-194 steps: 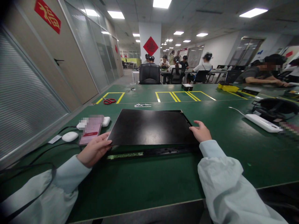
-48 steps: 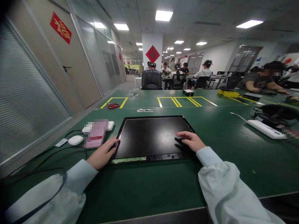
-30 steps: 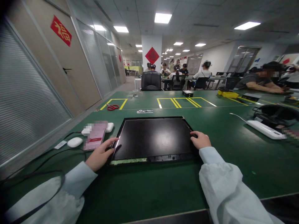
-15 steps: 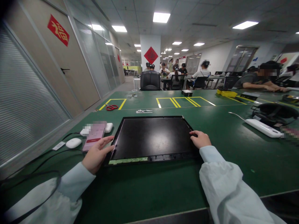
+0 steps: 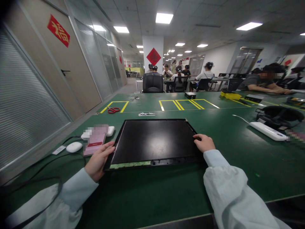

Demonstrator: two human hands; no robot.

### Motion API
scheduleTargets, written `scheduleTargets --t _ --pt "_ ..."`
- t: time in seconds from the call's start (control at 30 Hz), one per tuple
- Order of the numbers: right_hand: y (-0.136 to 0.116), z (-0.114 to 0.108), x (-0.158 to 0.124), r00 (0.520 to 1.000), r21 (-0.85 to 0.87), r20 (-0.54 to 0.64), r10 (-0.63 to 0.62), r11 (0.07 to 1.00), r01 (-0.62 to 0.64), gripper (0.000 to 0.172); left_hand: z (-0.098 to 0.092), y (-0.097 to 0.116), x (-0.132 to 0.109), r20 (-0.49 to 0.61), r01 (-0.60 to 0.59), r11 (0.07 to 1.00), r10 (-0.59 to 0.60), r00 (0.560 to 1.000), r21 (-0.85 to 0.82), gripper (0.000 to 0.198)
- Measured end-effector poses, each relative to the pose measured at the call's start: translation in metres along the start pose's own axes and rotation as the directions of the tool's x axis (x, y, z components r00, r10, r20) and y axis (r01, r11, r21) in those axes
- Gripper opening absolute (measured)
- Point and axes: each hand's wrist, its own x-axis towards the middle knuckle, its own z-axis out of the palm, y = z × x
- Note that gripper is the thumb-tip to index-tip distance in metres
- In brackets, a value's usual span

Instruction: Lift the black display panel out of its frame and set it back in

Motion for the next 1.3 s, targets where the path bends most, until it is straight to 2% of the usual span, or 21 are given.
scheduleTargets --t 0.33,0.73,0.97,1.3 --pt "-0.002 -0.001 -0.001 1.0 0.001 0.019 0.011 1.0 -0.011 0.034 0.009 0.008 -0.01 -0.026 0.01 0.997 -0.012 1.0 -0.072 0.027" --pt "-0.002 -0.001 -0.002 0.999 -0.005 0.033 0.014 1.0 -0.014 0.035 0.007 0.007 -0.008 0.0 0.015 0.996 -0.015 1.0 -0.088 0.033" --pt "-0.004 -0.002 -0.001 0.998 -0.044 0.061 0.007 0.999 -0.005 0.038 0.004 0.004 -0.007 0.025 -0.015 0.996 0.017 1.0 -0.083 0.045" --pt "-0.005 -0.002 -0.001 0.999 -0.02 0.035 0.014 1.0 -0.013 0.035 0.006 0.008 -0.012 0.056 0.036 0.997 -0.032 0.998 -0.073 0.035"
